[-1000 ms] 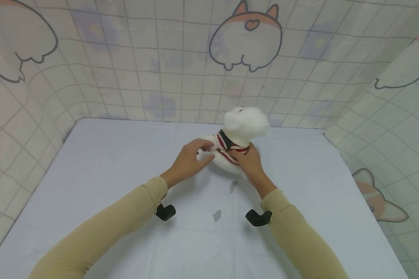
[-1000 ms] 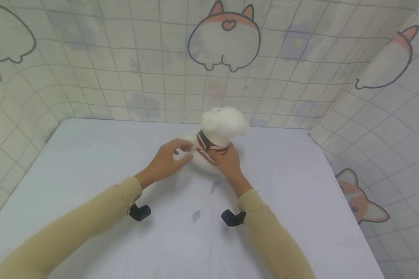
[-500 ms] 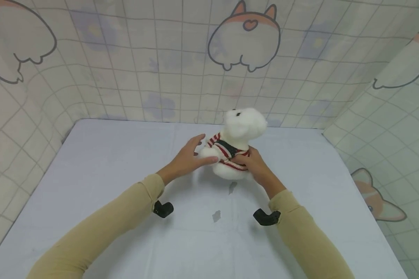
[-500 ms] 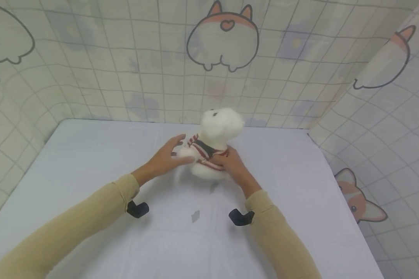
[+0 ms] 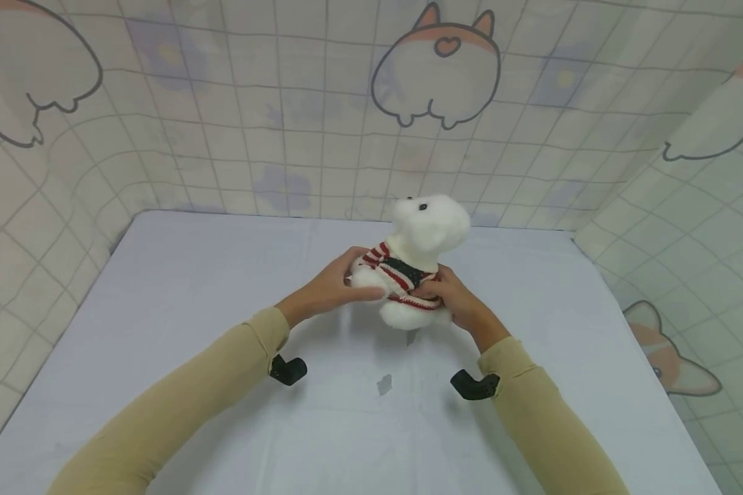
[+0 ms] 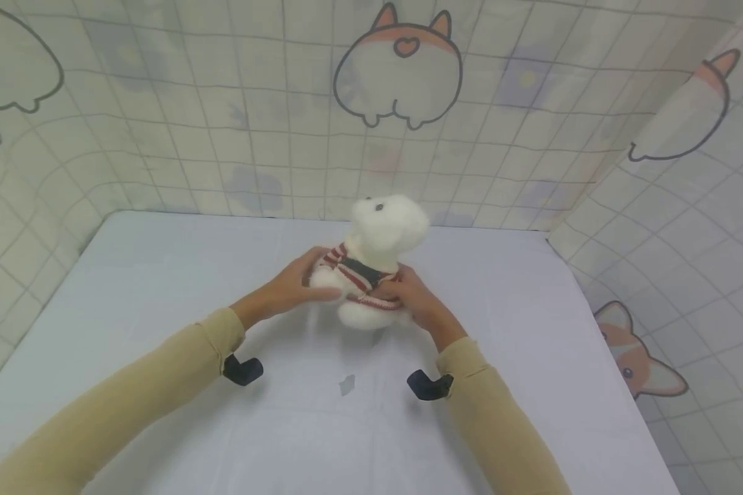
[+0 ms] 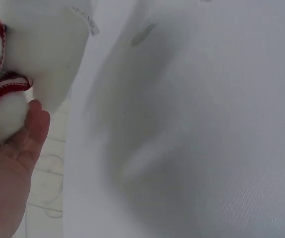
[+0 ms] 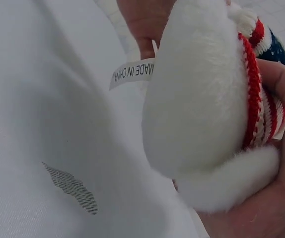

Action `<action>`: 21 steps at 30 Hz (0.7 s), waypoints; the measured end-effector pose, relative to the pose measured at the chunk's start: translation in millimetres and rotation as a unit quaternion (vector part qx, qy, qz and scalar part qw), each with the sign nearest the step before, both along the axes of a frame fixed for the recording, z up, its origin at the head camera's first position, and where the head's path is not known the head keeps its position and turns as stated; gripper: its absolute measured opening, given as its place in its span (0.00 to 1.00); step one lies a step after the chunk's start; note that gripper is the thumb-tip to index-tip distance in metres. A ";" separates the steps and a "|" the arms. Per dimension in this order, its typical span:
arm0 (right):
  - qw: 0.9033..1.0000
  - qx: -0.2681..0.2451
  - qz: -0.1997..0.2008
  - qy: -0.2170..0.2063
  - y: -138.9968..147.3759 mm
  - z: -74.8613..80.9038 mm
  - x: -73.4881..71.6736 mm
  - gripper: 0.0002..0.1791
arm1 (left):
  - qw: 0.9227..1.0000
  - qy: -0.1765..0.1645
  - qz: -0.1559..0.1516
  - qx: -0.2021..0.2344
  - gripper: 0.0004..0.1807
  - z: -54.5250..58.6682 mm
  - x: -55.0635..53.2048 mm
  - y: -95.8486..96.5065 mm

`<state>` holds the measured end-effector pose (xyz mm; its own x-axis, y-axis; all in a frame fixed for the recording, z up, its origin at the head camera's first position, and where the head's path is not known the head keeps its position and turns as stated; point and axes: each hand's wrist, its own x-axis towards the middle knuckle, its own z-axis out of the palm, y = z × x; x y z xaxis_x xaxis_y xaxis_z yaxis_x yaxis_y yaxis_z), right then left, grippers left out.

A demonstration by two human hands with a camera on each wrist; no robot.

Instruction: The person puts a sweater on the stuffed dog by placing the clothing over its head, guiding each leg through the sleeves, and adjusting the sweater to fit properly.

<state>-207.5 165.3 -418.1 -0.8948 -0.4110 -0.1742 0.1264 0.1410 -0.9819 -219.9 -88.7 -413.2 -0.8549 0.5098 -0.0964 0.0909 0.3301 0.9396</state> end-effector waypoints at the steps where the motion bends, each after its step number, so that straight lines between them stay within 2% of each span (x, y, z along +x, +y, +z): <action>1: 1.000 0.003 -0.001 0.003 -0.5 -0.2 -0.4 0.30 | 1.000 0.009 0.004 0.002 0.37 0.3 0.4 1.2; 5: 0.999 0.036 -0.009 0.031 -2.9 -2.3 -3.0 0.33 | 0.997 0.074 0.038 0.002 0.28 2.0 2.6 5.6; 7: 0.995 0.081 -0.026 0.058 -4.5 -3.0 -3.4 0.33 | 0.993 0.103 0.064 0.004 0.26 2.7 4.1 7.3; 9: 0.985 0.136 -0.053 0.086 -5.7 -4.5 -3.4 0.33 | 0.988 0.125 0.091 0.003 0.25 2.4 5.8 9.3; 12: 0.963 0.220 -0.096 0.124 -8.8 -5.5 -0.9 0.30 | 0.981 0.149 0.123 0.001 0.26 1.9 9.5 13.1; 14: 0.951 0.249 -0.119 0.141 -11.6 -6.2 1.3 0.27 | 0.976 0.164 0.145 0.001 0.27 1.6 11.3 16.3; 16: 0.944 0.262 -0.130 0.149 -15.1 -6.3 3.8 0.25 | 0.968 0.182 0.170 0.004 0.27 2.0 12.8 19.6; 18: 0.944 0.264 -0.129 0.149 -19.4 -5.0 6.1 0.26 | 0.958 0.206 0.197 0.004 0.28 1.3 12.9 22.9; 21: 0.954 0.240 -0.125 0.127 -26.7 -1.4 9.0 0.34 | 0.943 0.246 0.225 -0.005 0.30 -1.5 12.9 27.8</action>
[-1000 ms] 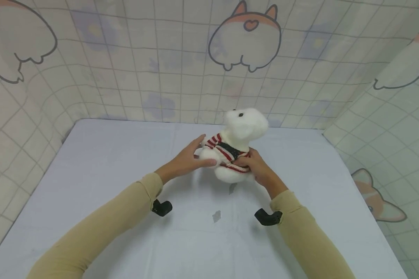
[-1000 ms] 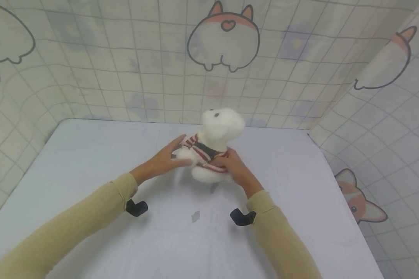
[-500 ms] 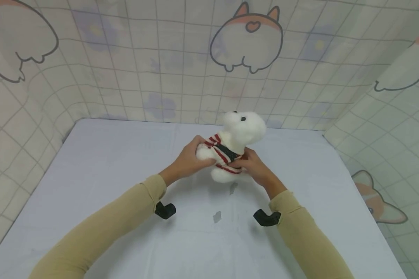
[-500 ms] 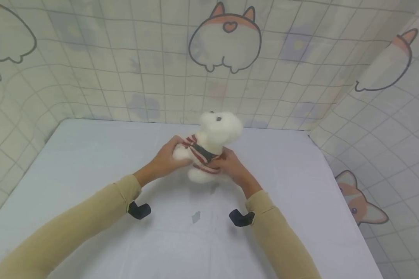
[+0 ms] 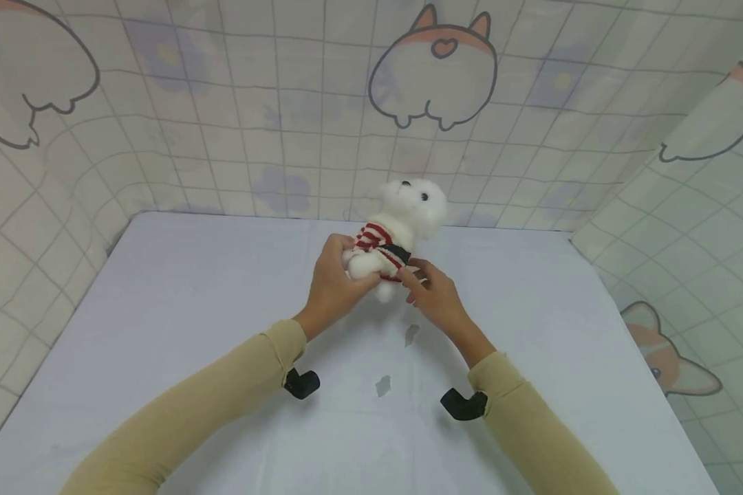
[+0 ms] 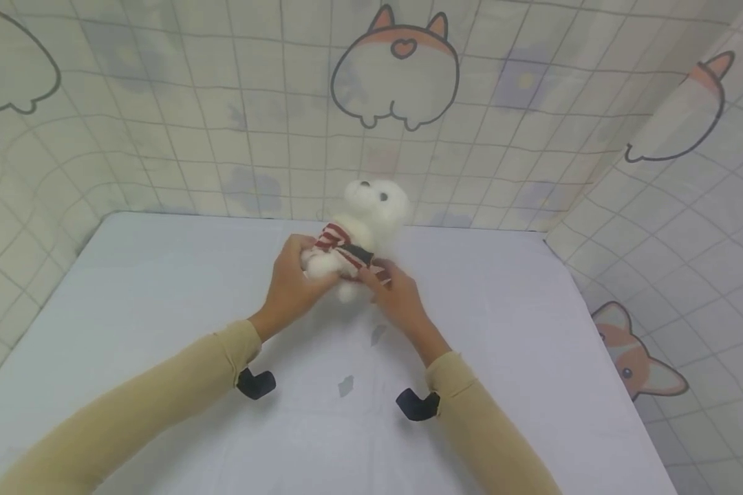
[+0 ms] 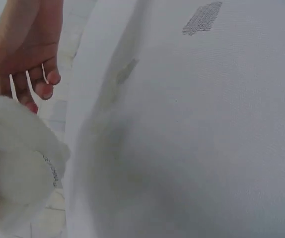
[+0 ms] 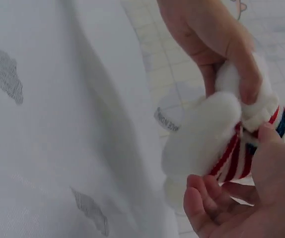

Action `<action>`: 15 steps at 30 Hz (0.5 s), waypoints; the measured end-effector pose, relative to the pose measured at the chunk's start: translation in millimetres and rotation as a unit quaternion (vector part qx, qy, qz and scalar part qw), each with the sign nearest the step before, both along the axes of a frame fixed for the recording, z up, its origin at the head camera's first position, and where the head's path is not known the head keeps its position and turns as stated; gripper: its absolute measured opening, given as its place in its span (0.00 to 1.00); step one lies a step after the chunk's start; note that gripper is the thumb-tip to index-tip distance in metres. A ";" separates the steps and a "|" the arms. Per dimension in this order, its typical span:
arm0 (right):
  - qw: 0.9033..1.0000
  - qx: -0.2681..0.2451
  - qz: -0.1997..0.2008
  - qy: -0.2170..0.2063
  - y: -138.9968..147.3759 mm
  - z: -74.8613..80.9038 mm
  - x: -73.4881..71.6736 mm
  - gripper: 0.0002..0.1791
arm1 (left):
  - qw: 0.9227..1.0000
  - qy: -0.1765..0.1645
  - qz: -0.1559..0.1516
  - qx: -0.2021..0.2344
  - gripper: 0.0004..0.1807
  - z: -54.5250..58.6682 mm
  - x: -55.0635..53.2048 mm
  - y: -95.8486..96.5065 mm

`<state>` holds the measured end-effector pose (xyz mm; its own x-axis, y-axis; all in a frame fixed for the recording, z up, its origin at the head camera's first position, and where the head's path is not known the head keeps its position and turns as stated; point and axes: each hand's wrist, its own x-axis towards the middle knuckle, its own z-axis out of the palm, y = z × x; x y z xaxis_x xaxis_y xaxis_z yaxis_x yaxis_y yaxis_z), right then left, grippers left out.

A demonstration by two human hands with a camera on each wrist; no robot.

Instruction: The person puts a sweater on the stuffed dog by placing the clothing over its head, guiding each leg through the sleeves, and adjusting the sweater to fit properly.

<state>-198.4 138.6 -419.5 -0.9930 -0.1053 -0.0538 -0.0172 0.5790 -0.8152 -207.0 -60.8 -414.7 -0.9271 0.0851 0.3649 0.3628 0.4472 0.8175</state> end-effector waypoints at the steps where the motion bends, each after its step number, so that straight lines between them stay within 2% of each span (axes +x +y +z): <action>1: 1.000 -0.014 0.000 -0.009 -2.8 1.7 1.0 0.37 | 1.000 0.012 0.007 -0.006 0.31 -1.4 0.1 1.5; 4: 0.997 -0.060 0.003 -0.043 -9.0 4.5 3.0 0.45 | 0.999 0.042 0.012 -0.022 0.31 -5.5 1.9 6.6; 6: 0.991 -0.105 0.014 -0.085 -11.5 4.8 5.1 0.47 | 0.998 0.054 0.008 -0.027 0.31 -6.8 4.5 10.1; 8: 0.979 -0.157 0.030 -0.126 -13.3 4.6 6.8 0.46 | 0.997 0.064 0.003 -0.032 0.30 -7.8 7.2 13.4; 10: 0.963 -0.215 0.036 -0.155 -14.6 5.0 8.1 0.44 | 0.997 0.075 -0.005 -0.035 0.31 -8.4 9.8 15.9; 13: 0.949 -0.271 0.028 -0.159 -15.0 6.1 6.6 0.41 | 0.995 0.093 -0.020 -0.040 0.34 -10.7 11.9 17.9; 15: 0.947 -0.279 0.011 -0.156 -13.3 6.4 5.1 0.41 | 0.992 0.107 -0.038 -0.047 0.37 -13.5 11.6 18.2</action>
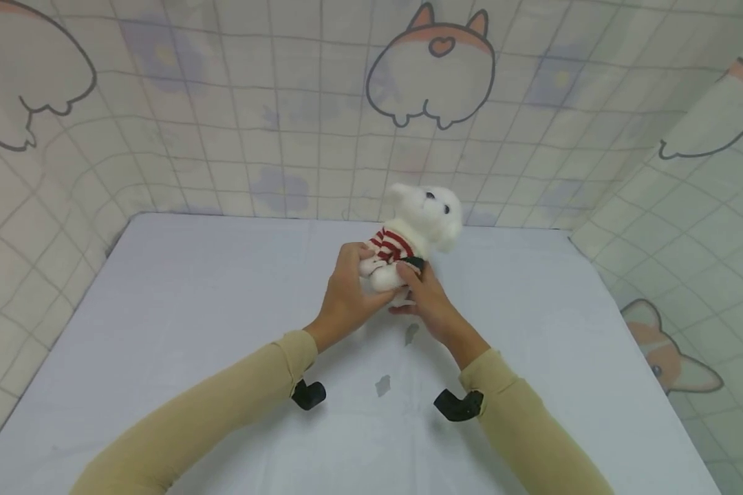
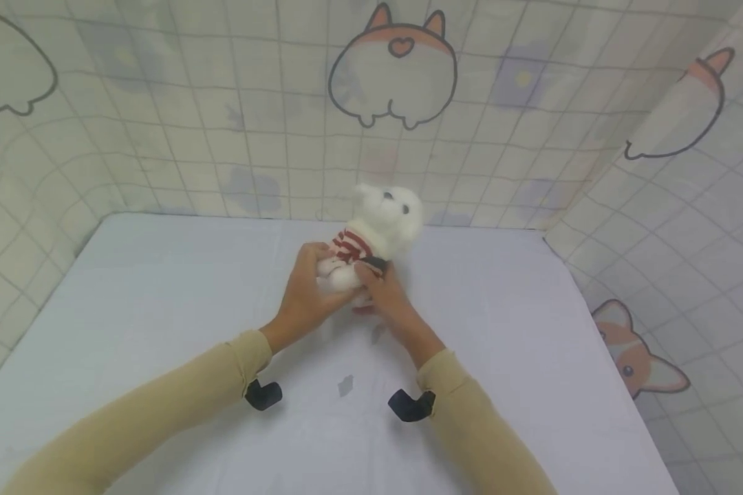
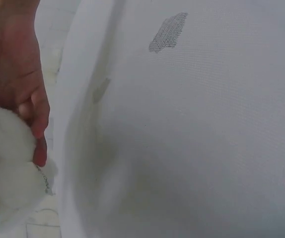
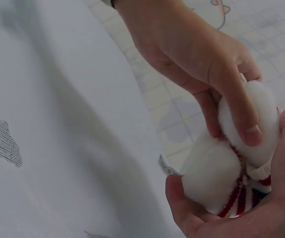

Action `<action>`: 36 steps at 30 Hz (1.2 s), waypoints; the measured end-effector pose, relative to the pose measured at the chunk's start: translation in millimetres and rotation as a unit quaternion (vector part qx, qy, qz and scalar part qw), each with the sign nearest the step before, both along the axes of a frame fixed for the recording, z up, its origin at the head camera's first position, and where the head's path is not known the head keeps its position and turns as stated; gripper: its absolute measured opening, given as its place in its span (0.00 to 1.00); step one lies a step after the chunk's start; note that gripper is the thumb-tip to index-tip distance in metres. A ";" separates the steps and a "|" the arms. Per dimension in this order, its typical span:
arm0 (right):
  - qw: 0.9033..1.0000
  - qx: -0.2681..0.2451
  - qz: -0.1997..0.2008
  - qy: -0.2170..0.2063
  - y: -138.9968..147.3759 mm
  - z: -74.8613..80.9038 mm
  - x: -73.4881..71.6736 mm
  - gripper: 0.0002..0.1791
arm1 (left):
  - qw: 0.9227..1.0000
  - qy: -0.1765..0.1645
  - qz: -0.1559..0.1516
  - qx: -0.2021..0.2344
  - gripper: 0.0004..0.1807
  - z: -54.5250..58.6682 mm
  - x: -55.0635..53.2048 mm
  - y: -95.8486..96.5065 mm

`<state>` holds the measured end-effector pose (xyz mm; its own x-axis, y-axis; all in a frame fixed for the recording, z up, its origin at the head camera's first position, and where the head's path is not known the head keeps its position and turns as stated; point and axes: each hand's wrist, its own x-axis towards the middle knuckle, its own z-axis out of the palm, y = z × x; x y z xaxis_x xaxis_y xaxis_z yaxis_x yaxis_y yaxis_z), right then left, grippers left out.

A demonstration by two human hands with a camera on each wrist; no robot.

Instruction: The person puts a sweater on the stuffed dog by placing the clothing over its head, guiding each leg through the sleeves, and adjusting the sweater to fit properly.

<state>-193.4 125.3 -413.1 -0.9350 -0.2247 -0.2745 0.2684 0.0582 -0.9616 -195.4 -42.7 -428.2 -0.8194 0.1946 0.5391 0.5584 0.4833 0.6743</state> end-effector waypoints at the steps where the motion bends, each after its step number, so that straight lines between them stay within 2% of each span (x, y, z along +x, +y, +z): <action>1: 1.000 0.000 -0.009 -0.004 1.2 -0.5 -0.8 0.40 | 1.000 0.004 -0.010 -0.005 0.38 -1.4 -0.3 -0.6; 4: 1.000 0.002 -0.026 -0.008 5.8 -2.9 -2.9 0.36 | 0.999 0.008 -0.045 -0.023 0.40 -4.2 -2.2 -4.3; 9: 0.999 -0.014 -0.036 0.008 12.6 -6.8 -4.4 0.32 | 0.997 -0.012 -0.077 0.004 0.23 5.5 -6.5 -16.9; 11: 0.999 -0.024 -0.033 0.011 14.0 -6.6 -4.2 0.33 | 0.996 -0.038 -0.083 0.021 0.20 11.6 -8.8 -23.0; 13: 0.999 -0.034 -0.029 0.011 15.0 -6.6 -4.1 0.33 | 0.992 -0.083 -0.092 0.025 0.23 16.4 -12.1 -28.7; 14: 0.999 -0.037 -0.026 0.011 15.6 -6.9 -4.2 0.33 | 0.988 -0.115 -0.101 0.027 0.25 18.2 -13.6 -31.1; 16: 0.999 -0.036 -0.019 0.012 16.9 -8.2 -4.8 0.34 | 0.973 -0.197 -0.121 0.031 0.30 21.0 -16.7 -35.3; 19: 0.999 -0.016 -0.007 0.029 18.9 -10.8 -6.2 0.34 | 0.937 -0.309 -0.159 0.044 0.32 21.5 -23.3 -40.7; 21: 0.999 0.005 0.001 0.051 19.6 -11.8 -6.9 0.34 | 0.916 -0.356 -0.177 0.049 0.32 19.8 -27.4 -44.7; 23: 0.997 0.026 0.004 0.071 20.5 -12.2 -7.3 0.35 | 0.908 -0.372 -0.186 0.046 0.33 18.8 -30.6 -48.0; 25: 0.996 0.038 0.001 0.084 21.3 -12.3 -7.4 0.37 | 0.908 -0.372 -0.186 0.039 0.34 18.0 -32.4 -50.4; 30: 0.994 0.042 0.001 0.100 23.4 -12.3 -8.3 0.40 | 0.914 -0.357 -0.186 0.044 0.37 15.0 -34.3 -51.7; 36: 0.992 0.061 0.036 0.107 25.3 -9.2 -9.8 0.41 | 0.919 -0.339 -0.193 0.046 0.38 11.4 -33.0 -51.7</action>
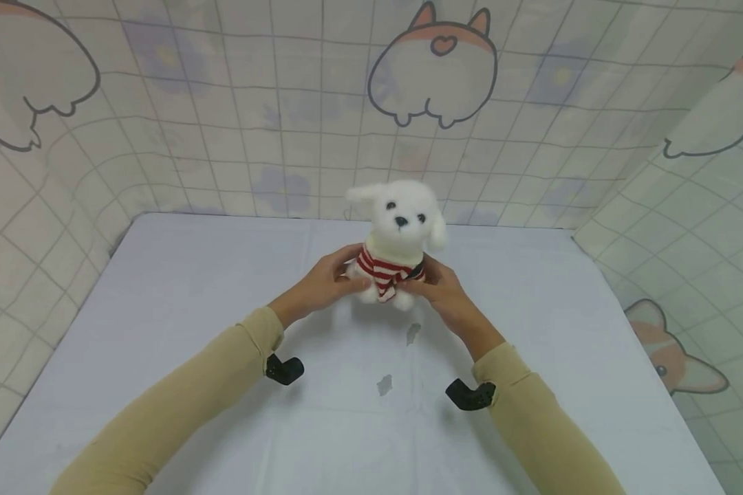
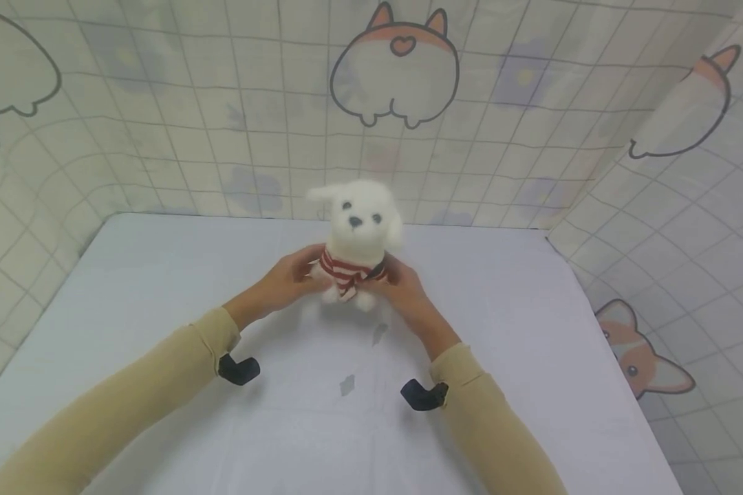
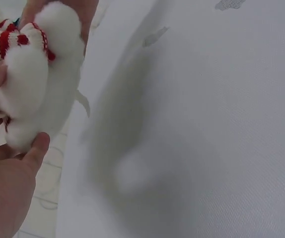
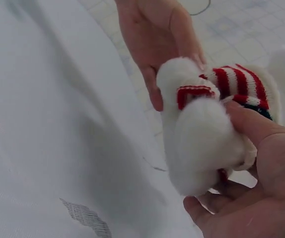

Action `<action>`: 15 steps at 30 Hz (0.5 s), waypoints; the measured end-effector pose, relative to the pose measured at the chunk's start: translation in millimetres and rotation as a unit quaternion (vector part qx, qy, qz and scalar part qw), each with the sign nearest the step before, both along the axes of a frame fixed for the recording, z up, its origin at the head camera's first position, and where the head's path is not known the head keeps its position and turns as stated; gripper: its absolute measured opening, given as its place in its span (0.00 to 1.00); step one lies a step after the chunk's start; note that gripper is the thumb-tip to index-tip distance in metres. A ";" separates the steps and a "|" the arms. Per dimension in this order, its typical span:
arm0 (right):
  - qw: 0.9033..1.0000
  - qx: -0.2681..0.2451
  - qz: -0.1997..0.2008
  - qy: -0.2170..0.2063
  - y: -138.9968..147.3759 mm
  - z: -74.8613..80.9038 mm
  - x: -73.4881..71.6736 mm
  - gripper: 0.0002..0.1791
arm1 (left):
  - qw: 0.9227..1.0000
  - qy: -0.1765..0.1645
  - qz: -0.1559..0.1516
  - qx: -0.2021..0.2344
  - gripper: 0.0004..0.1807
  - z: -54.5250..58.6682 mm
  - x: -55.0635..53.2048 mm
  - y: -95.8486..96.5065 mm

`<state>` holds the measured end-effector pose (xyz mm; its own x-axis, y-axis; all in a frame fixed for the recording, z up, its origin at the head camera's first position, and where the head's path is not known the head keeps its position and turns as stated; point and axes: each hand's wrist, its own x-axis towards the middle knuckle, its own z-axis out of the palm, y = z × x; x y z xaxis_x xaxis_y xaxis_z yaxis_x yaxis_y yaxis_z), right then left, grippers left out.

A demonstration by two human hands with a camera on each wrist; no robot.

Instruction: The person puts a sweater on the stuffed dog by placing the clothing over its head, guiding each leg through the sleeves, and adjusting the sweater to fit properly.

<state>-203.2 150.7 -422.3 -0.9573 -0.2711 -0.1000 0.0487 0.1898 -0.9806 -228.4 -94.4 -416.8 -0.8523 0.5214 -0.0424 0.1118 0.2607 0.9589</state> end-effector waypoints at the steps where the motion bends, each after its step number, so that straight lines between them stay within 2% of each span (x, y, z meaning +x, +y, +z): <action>1: 1.000 0.003 0.004 -0.003 0.2 -0.2 -0.5 0.41 | 1.000 0.000 0.001 -0.002 0.38 -0.9 0.0 -0.3; 4: 1.000 0.015 0.007 -0.015 0.6 -4.2 -3.4 0.39 | 1.000 0.009 -0.001 -0.012 0.38 -4.4 -1.2 -1.0; 7: 1.000 0.019 0.001 -0.025 -0.5 -10.0 -6.7 0.37 | 0.999 0.034 -0.003 -0.032 0.40 -8.3 -2.9 -1.7; 10: 0.999 0.031 -0.007 -0.020 -2.7 -15.6 -10.7 0.35 | 0.996 0.060 0.003 -0.063 0.41 -13.5 -5.0 -2.2; 15: 0.999 0.049 -0.013 -0.007 -7.0 -21.0 -17.4 0.34 | 0.992 0.080 0.020 -0.098 0.43 -21.1 -7.5 -2.5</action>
